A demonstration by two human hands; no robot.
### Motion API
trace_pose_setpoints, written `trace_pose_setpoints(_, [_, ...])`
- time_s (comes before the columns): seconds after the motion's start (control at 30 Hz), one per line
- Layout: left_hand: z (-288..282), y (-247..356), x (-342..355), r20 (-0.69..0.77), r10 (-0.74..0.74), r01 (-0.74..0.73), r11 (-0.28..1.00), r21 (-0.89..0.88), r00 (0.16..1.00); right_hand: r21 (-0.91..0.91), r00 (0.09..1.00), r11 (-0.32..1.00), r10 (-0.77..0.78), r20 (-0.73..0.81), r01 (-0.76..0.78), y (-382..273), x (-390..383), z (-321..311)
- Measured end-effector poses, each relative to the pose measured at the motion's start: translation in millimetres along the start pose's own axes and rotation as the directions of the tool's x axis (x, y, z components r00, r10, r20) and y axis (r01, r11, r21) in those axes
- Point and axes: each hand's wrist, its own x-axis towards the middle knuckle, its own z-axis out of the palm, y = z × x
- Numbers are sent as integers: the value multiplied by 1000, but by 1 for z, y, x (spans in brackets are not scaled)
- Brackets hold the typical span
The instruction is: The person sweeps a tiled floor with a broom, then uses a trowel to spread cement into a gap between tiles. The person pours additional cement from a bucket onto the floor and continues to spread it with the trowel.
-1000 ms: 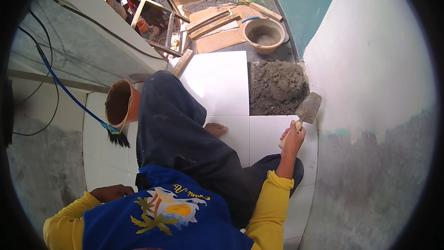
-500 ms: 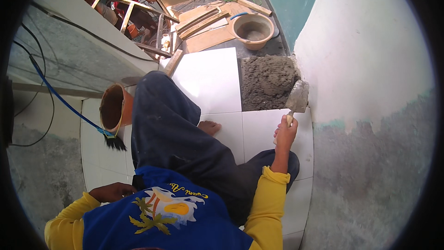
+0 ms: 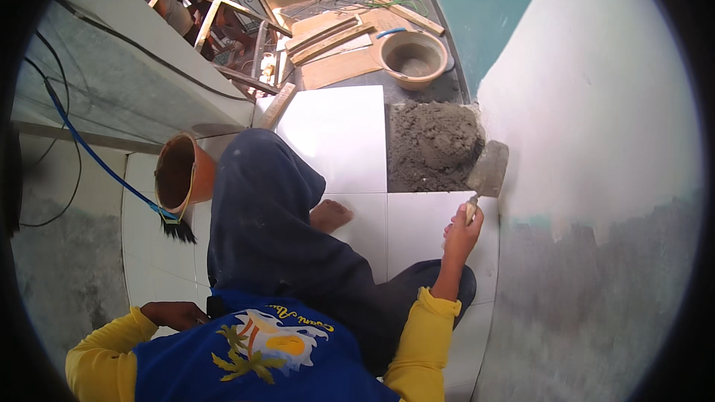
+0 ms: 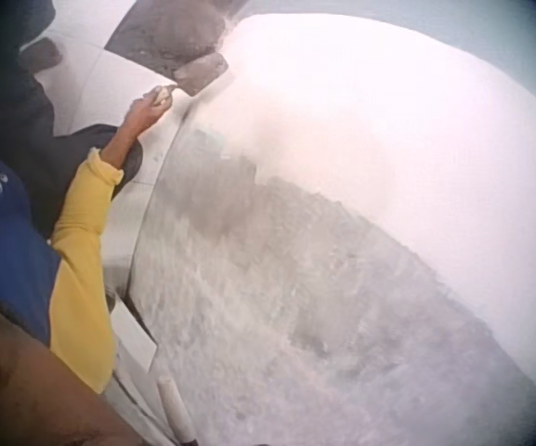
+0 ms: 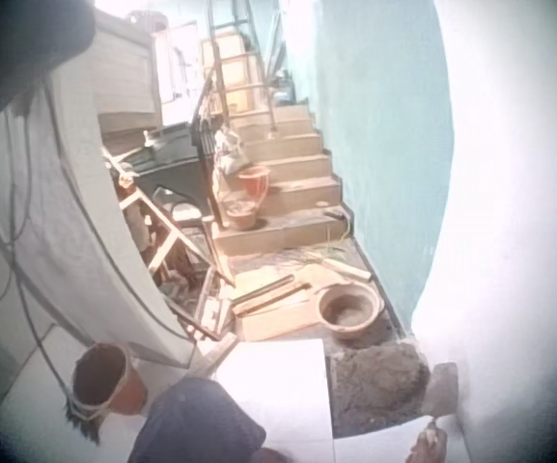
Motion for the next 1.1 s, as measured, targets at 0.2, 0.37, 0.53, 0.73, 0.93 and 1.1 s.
trace_pose_setpoints(0.2, [-8,-23,10,54,114,-117,992,51,992,142,987,977,157,25,-159,39,16,-12])
trace_pose_setpoints(0.37, [20,-39,1,4,92,-89,975,-203,996,135,989,980,147,9,-147,22,1,10])
trace_pose_setpoints(0.53, [38,-54,9,-104,344,-356,925,-133,933,68,997,996,62,54,-65,59,49,-7])
trace_pose_setpoints(0.73, [81,-90,36,-73,307,-315,910,-268,949,164,992,986,1,124,-22,81,63,4])
trace_pose_setpoints(0.93, [66,-54,4,31,-66,72,881,-467,997,190,994,977,91,60,-101,58,60,5])
trace_pose_setpoints(1.1, [80,-65,5,-84,136,-159,895,-417,987,244,994,967,47,103,-72,34,32,13])
